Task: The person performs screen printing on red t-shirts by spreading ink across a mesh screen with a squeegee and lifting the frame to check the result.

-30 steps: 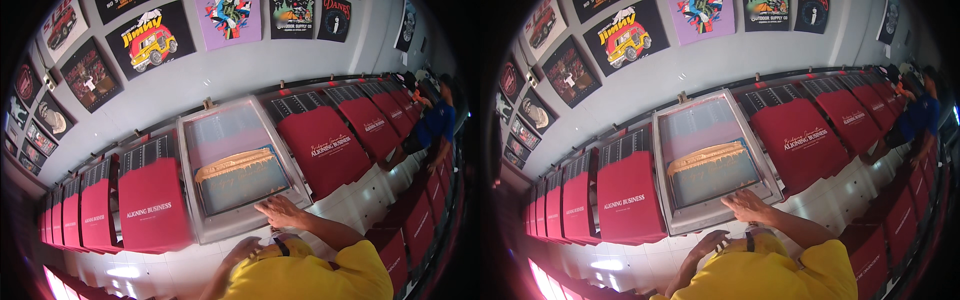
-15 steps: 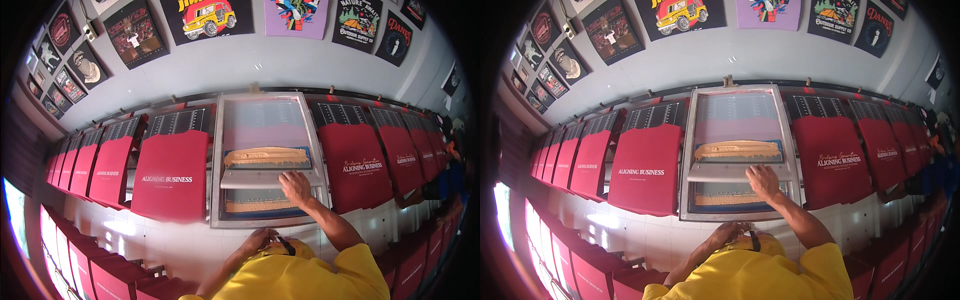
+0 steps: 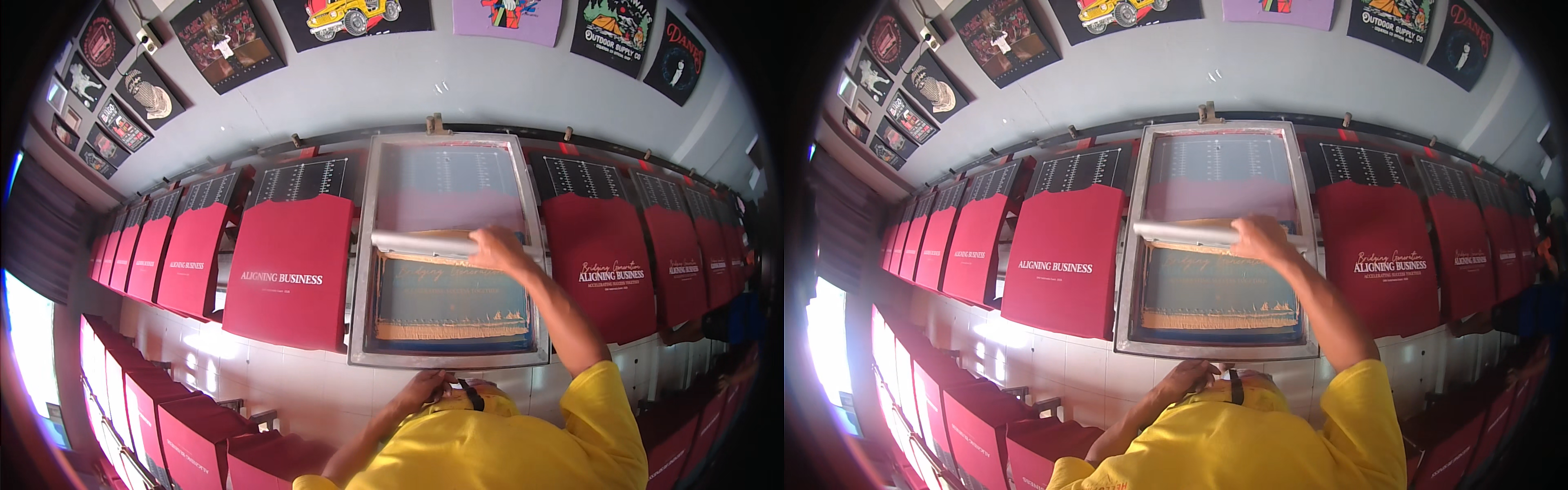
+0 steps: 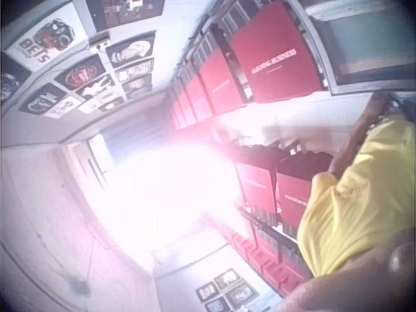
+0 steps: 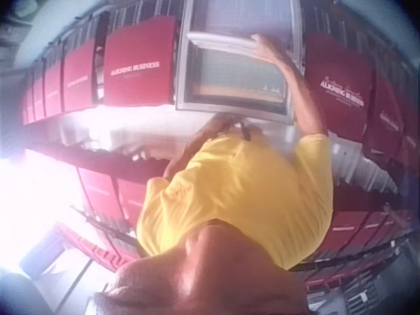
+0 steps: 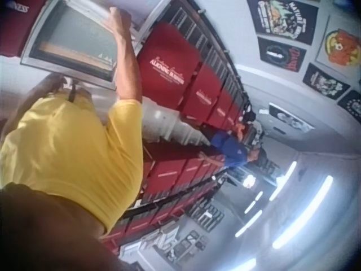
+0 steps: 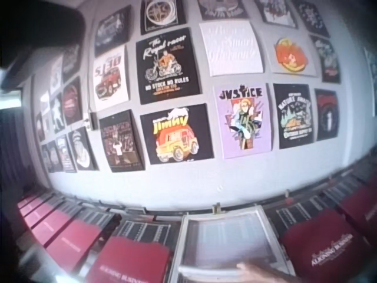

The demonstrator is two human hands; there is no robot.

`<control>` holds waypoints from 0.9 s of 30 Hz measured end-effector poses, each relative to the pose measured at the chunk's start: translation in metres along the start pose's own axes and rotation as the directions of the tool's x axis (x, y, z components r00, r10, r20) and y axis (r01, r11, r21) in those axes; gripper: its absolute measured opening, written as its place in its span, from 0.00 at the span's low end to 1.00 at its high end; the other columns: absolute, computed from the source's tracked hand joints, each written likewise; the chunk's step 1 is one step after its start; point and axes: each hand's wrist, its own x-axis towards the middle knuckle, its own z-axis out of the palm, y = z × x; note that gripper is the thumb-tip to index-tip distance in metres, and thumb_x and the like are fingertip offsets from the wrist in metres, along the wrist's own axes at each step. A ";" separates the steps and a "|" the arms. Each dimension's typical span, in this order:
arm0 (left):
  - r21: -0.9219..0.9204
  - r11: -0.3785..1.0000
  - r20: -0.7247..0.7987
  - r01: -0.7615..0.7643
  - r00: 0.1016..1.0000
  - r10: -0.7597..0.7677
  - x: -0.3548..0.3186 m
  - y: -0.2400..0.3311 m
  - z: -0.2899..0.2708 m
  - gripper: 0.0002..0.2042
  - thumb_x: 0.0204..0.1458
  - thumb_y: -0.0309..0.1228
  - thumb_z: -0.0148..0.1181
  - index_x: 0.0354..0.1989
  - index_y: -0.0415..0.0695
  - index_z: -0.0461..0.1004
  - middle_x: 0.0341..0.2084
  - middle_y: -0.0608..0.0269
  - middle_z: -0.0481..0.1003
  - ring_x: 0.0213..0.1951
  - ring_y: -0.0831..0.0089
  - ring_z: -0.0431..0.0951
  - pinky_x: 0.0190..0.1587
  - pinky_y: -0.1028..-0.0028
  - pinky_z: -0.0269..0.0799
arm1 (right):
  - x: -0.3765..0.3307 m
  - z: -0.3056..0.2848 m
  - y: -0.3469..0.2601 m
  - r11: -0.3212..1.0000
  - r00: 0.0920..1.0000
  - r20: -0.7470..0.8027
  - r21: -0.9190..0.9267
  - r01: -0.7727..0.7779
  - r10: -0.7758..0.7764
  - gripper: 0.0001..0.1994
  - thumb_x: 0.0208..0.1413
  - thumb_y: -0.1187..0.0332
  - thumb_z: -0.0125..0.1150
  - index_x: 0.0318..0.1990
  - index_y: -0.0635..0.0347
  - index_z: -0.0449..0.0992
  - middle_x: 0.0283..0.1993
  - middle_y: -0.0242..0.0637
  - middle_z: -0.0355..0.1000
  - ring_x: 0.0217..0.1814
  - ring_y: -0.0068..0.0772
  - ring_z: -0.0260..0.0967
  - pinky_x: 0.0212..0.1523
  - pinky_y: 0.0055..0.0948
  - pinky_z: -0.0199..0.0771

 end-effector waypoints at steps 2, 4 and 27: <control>-0.022 1.000 0.038 0.007 0.999 -0.006 0.004 0.000 -0.003 0.20 0.69 0.44 0.44 0.47 0.42 0.78 0.27 0.70 0.77 0.25 0.85 0.68 0.29 0.82 0.63 | 0.014 -0.013 0.014 0.990 0.988 0.139 0.114 -0.077 0.061 0.16 0.37 0.63 0.71 0.35 0.61 0.81 0.33 0.46 0.80 0.35 0.43 0.79 0.39 0.40 0.78; -0.007 0.999 0.061 -0.033 0.998 0.034 -0.001 0.005 0.000 0.20 0.70 0.44 0.43 0.47 0.42 0.78 0.26 0.70 0.77 0.24 0.85 0.68 0.28 0.82 0.63 | 0.010 -0.011 0.018 0.981 0.971 0.234 0.172 -0.090 0.048 0.17 0.36 0.62 0.71 0.35 0.61 0.82 0.31 0.47 0.80 0.33 0.42 0.80 0.38 0.40 0.79; 0.965 -0.259 0.209 -0.028 0.678 0.705 -0.013 0.118 -0.065 0.08 0.41 0.19 0.55 0.32 0.41 0.72 0.36 0.54 0.73 0.43 0.56 0.77 0.44 0.62 0.75 | -0.201 0.067 -0.021 0.969 0.971 -0.234 -0.246 -0.014 -0.045 0.13 0.46 0.76 0.61 0.42 0.61 0.75 0.46 0.40 0.72 0.55 0.41 0.67 0.56 0.39 0.69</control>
